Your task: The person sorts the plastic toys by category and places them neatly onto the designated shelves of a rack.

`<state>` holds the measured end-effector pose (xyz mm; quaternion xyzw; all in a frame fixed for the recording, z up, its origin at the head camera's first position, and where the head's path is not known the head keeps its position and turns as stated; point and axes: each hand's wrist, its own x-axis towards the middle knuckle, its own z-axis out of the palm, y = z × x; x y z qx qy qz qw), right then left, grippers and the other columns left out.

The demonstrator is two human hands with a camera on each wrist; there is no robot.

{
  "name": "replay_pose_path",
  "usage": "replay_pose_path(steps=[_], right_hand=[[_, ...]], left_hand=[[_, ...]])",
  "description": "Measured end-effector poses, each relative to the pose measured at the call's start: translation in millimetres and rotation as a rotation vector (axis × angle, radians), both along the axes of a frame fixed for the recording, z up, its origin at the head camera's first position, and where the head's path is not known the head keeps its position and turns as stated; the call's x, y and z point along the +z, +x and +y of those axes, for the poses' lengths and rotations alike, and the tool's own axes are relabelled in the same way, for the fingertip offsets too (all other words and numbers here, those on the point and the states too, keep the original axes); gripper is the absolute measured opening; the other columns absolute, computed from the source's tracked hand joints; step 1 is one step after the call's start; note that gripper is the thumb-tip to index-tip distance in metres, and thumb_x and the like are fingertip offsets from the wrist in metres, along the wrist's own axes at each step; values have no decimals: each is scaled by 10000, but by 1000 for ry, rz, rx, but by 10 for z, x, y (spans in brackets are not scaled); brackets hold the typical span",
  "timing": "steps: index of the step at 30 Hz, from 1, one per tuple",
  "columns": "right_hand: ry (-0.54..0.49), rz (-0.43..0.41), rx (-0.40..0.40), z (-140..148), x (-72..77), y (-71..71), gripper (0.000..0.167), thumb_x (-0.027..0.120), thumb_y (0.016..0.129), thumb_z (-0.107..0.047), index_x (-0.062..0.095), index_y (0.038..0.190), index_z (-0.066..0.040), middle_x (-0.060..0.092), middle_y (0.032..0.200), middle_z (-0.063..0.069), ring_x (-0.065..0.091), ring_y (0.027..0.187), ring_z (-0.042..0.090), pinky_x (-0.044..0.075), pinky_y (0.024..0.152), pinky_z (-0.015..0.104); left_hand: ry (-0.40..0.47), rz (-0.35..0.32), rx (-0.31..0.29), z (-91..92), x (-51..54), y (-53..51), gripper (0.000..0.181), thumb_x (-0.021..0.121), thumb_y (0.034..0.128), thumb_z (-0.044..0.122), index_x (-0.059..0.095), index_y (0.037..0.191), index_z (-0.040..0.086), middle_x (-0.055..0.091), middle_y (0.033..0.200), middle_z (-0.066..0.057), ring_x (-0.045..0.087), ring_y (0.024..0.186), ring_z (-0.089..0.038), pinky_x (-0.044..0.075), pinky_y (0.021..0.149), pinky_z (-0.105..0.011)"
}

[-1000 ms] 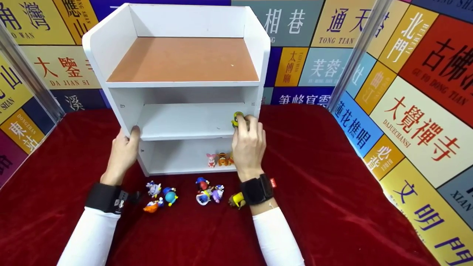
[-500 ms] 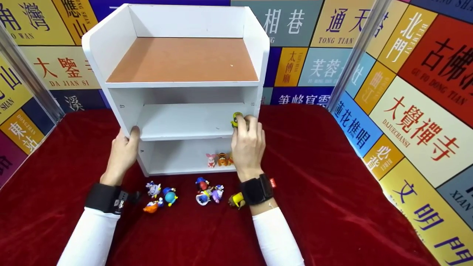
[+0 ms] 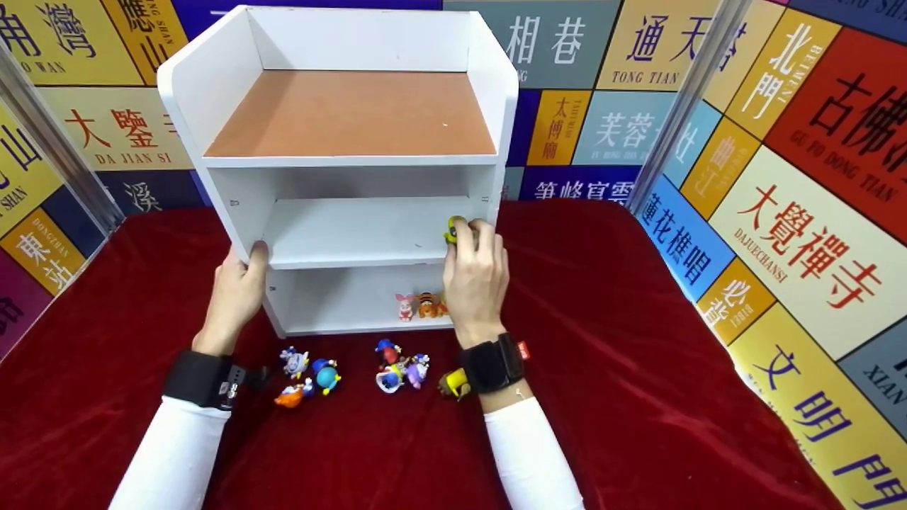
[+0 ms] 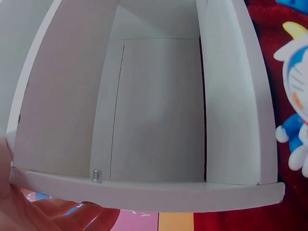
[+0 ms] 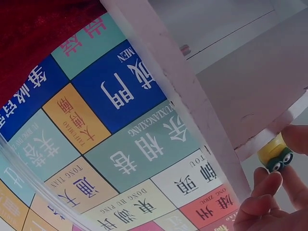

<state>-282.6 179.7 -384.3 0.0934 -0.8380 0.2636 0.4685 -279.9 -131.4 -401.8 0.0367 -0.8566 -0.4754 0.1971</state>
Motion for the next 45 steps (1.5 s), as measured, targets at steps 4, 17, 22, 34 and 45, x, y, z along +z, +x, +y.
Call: replay_pose_path(steps=[4, 17, 22, 34, 45], right_hand=[[2, 0, 2, 0, -3, 1, 300, 706, 882, -42, 668, 1177, -5, 623, 1178, 193, 589, 1026, 370, 511, 899, 438], [-37, -25, 29, 13, 120, 101, 336, 707, 865, -34, 653, 1193, 19, 569, 1185, 222, 583, 1070, 360, 533, 946, 427], [-32, -82, 110, 136, 348, 276, 290, 703, 856, -24, 680, 1139, 33, 612, 1078, 210, 611, 939, 318, 538, 866, 357], [455, -753, 503, 591, 481, 501, 222, 796, 808, -91, 764, 1024, -53, 730, 849, 41, 622, 724, 112, 535, 676, 280], [709, -1103, 499, 133, 111, 306, 306, 871, 742, -232, 778, 991, -81, 740, 881, 30, 622, 800, 140, 535, 760, 321]], left_hand=[[0, -2, 3, 1, -3, 4, 486, 428, 1038, 374, 434, 1495, 209, 614, 927, -173, 582, 758, -310, 517, 649, -473], [5, 1, -8, 1, 2, 8, 496, 422, 1043, 356, 410, 1518, 214, 641, 960, -192, 601, 760, -323, 541, 660, -485], [2, 2, -3, 1, 10, 7, 494, 429, 1040, 365, 416, 1510, 213, 596, 889, -165, 579, 755, -314, 529, 667, -485], [2, -5, -4, -20, -9, -4, 504, 409, 1050, 377, 386, 1534, 237, 534, 796, -92, 523, 652, -238, 488, 574, -375], [10, 4, -20, -3, -3, -5, 488, 412, 1053, 354, 397, 1522, 222, 581, 838, -123, 543, 645, -244, 506, 555, -391]])
